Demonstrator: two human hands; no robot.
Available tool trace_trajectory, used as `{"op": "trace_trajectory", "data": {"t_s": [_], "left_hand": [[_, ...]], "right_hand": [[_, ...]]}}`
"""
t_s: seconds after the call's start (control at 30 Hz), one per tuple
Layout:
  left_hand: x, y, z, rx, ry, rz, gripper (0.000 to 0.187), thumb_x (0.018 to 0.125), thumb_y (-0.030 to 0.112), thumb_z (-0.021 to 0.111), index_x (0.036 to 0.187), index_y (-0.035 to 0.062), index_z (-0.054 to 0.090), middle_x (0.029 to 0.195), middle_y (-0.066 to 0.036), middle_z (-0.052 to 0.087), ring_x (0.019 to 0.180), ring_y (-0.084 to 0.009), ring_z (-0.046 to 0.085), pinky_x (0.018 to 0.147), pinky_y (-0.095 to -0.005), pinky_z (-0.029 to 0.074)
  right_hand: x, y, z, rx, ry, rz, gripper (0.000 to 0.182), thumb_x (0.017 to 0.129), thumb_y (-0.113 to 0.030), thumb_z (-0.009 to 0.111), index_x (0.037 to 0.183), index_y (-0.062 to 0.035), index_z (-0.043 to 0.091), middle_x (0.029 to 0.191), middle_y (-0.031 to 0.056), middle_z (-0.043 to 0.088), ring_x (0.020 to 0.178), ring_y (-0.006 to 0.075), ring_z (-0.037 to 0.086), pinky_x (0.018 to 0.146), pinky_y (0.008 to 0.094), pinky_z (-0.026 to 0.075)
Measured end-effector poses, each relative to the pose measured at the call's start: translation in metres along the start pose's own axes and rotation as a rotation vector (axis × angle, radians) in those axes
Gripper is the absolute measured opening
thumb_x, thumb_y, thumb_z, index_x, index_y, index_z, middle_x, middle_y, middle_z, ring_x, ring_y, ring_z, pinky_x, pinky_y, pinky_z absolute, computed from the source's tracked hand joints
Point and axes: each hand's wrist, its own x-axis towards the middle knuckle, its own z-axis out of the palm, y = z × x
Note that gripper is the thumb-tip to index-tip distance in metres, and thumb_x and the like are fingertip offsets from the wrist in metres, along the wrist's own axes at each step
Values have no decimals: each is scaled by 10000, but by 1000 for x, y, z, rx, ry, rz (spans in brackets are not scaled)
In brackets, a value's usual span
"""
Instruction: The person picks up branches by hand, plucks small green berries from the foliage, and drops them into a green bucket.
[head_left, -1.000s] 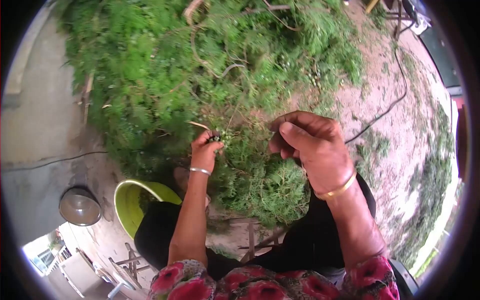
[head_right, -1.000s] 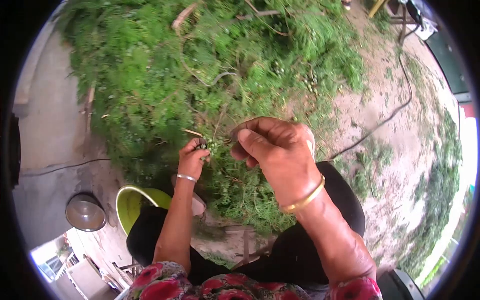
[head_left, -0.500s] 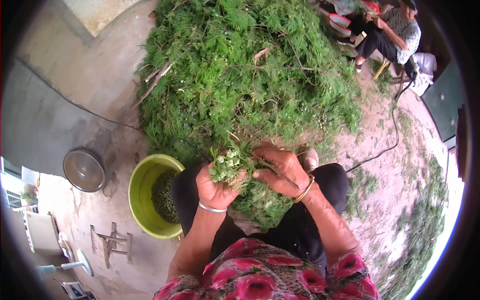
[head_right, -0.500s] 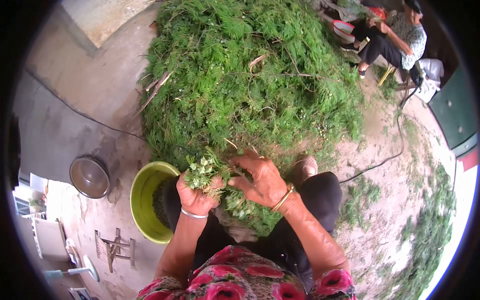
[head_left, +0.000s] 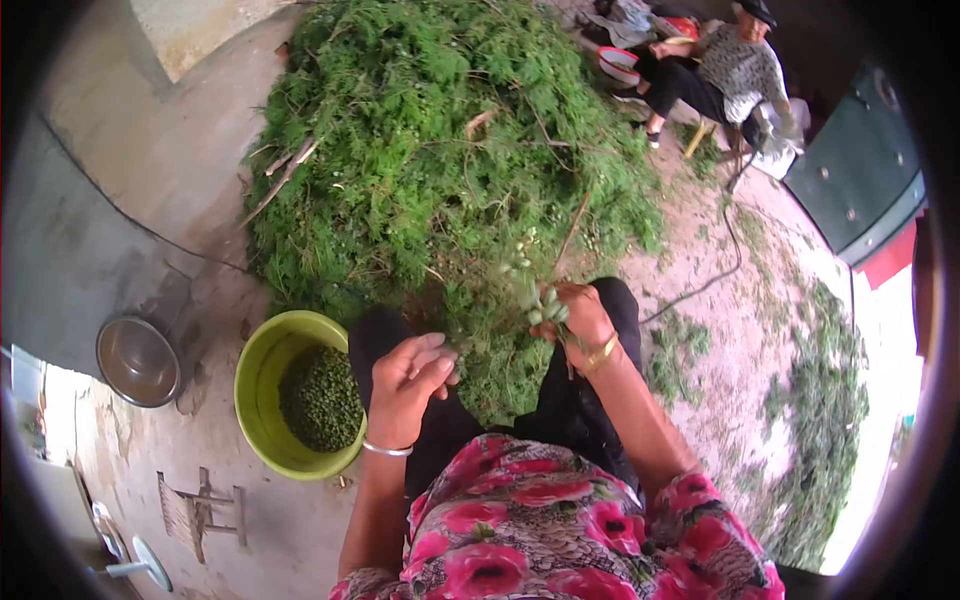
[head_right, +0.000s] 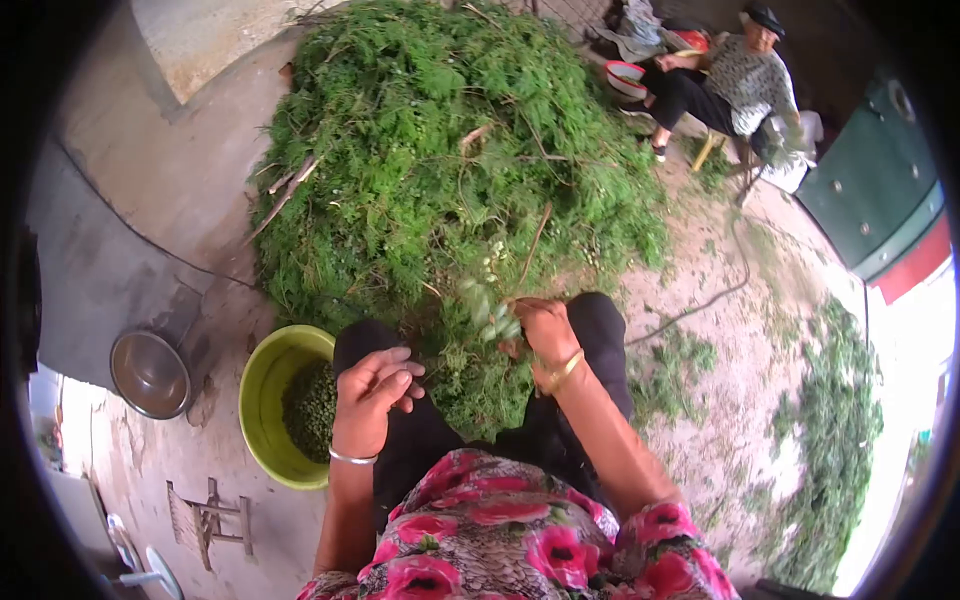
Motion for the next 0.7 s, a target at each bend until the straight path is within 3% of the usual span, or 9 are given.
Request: {"op": "trace_trajectory", "data": {"t_s": [0.13,0.27,0.37,0.47,0.5,0.53,0.6,0.63,0.7], "left_hand": [[-23,0,0,175,-6,12,219,826,40,585,1013,-72,574,854,-111,647,659,-134,596,553,-220,464],[-23,-6,18,296,-1,136,177,823,49,597,956,-67,606,831,-91,649,655,-112,591,565,-214,464],[-16,-5,39,431,15,263,226,806,20,619,1018,-59,602,815,-59,636,703,-69,571,637,-194,465],[-3,-22,57,440,77,402,333,790,26,649,1097,-63,558,801,-22,597,727,-60,521,666,-205,444],[-2,-15,66,250,52,300,284,793,84,670,1025,-60,591,726,-5,549,698,-71,492,652,-217,431],[0,-17,62,257,61,296,284,793,84,670,1025,-60,591,726,-5,549,698,-71,492,652,-217,431],[4,-24,50,402,36,53,308,787,216,704,881,-66,624,761,-53,624,694,-74,535,594,-237,437],[1,-17,54,270,29,-97,271,823,222,668,800,-46,631,738,-21,614,686,-58,502,592,-227,401],[1,-19,58,112,70,-57,234,838,190,647,803,-41,630,748,-14,612,684,-55,504,606,-220,401]], "right_hand": [[-12,12,-2,300,1,210,155,904,-107,461,897,32,529,625,56,482,492,167,453,565,359,498],[-33,22,18,435,31,123,192,937,-151,468,865,20,518,630,86,494,488,157,446,555,369,478],[-39,37,17,207,-35,-36,213,922,-129,510,749,-8,540,611,2,482,541,83,430,496,241,355],[-46,44,23,190,-19,-134,217,907,-109,539,706,-28,534,598,-28,479,538,47,384,473,210,297],[-48,47,26,86,21,-213,208,889,-87,561,697,-16,528,595,-24,486,542,45,382,472,219,311],[-49,49,26,90,14,-204,208,889,-87,561,697,-16,528,595,-24,486,542,45,382,472,219,311],[-50,52,25,-191,10,-324,169,869,-76,582,726,2,537,594,-23,493,552,39,400,476,232,344],[-49,56,22,-302,-9,-342,127,840,-62,605,764,24,550,587,33,530,543,82,467,500,258,391],[-53,57,20,-448,-55,-444,116,831,-57,608,771,26,555,598,77,551,529,145,498,504,276,401]]}}
